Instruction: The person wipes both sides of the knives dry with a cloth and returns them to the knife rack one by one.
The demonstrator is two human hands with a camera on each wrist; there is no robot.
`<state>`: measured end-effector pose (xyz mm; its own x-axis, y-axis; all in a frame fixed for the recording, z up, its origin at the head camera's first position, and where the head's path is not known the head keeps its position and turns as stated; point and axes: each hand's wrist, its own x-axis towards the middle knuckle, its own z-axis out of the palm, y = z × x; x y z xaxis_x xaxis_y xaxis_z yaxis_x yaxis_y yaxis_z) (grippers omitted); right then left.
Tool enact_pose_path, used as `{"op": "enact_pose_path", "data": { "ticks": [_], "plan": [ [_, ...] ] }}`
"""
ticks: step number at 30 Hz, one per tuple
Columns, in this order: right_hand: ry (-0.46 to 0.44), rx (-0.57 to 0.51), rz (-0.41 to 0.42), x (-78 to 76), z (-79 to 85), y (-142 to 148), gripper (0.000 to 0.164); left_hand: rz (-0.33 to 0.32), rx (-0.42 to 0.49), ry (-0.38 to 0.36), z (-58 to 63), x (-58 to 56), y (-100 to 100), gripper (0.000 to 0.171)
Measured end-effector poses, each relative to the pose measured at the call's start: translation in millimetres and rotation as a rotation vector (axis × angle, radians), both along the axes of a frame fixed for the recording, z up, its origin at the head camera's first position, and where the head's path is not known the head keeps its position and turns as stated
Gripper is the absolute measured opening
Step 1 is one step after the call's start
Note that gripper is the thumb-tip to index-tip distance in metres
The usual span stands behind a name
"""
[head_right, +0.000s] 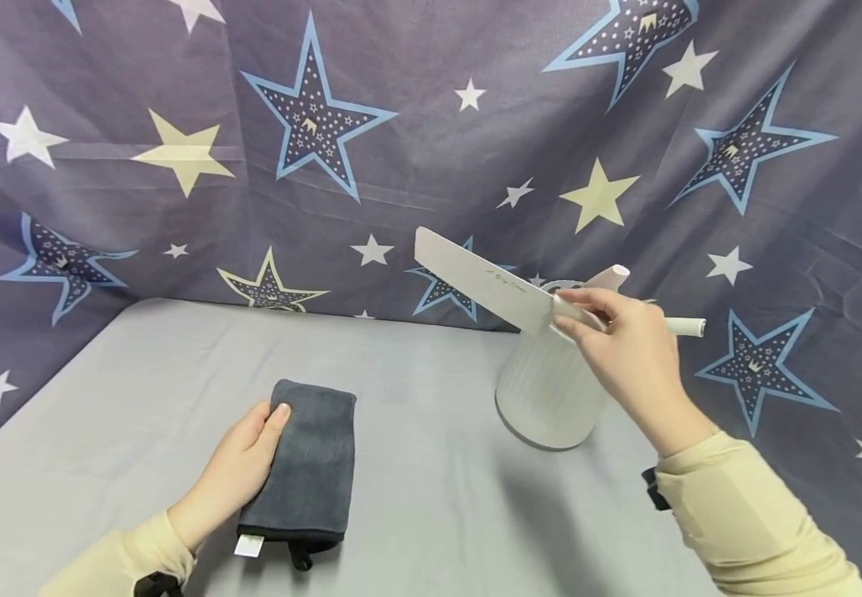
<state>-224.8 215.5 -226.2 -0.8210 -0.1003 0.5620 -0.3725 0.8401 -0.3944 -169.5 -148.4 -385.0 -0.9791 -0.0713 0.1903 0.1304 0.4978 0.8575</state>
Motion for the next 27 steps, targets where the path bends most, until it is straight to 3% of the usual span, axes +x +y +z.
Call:
{"op": "enact_pose_path", "data": {
  "ticks": [8, 12, 18, 23, 27],
  "plan": [
    [-0.008, 0.181, -0.106, 1.9, 28.0, 25.9, 0.027, 0.019, -0.053, -0.056, -12.0, -9.0, -7.9, 0.035],
    [-0.011, 0.254, -0.156, 4.5, 40.5, 35.1, 0.026, 0.027, 0.004, -0.158, -20.1, -13.8, -11.8, 0.039],
    [-0.057, 0.336, -0.192, 8.5, 55.9, 50.7, 0.026, 0.016, 0.168, -0.299, -30.7, -18.3, -15.3, 0.042],
    [-0.063, 0.385, -0.216, 11.2, 65.3, 61.4, 0.024, -0.019, 0.231, -0.348, -35.2, -20.0, -14.6, 0.044],
    [-0.005, 0.422, -0.200, 11.0, 68.5, 67.5, 0.021, -0.023, 0.213, -0.361, -37.9, -20.6, -14.5, 0.044]
  ]
}}
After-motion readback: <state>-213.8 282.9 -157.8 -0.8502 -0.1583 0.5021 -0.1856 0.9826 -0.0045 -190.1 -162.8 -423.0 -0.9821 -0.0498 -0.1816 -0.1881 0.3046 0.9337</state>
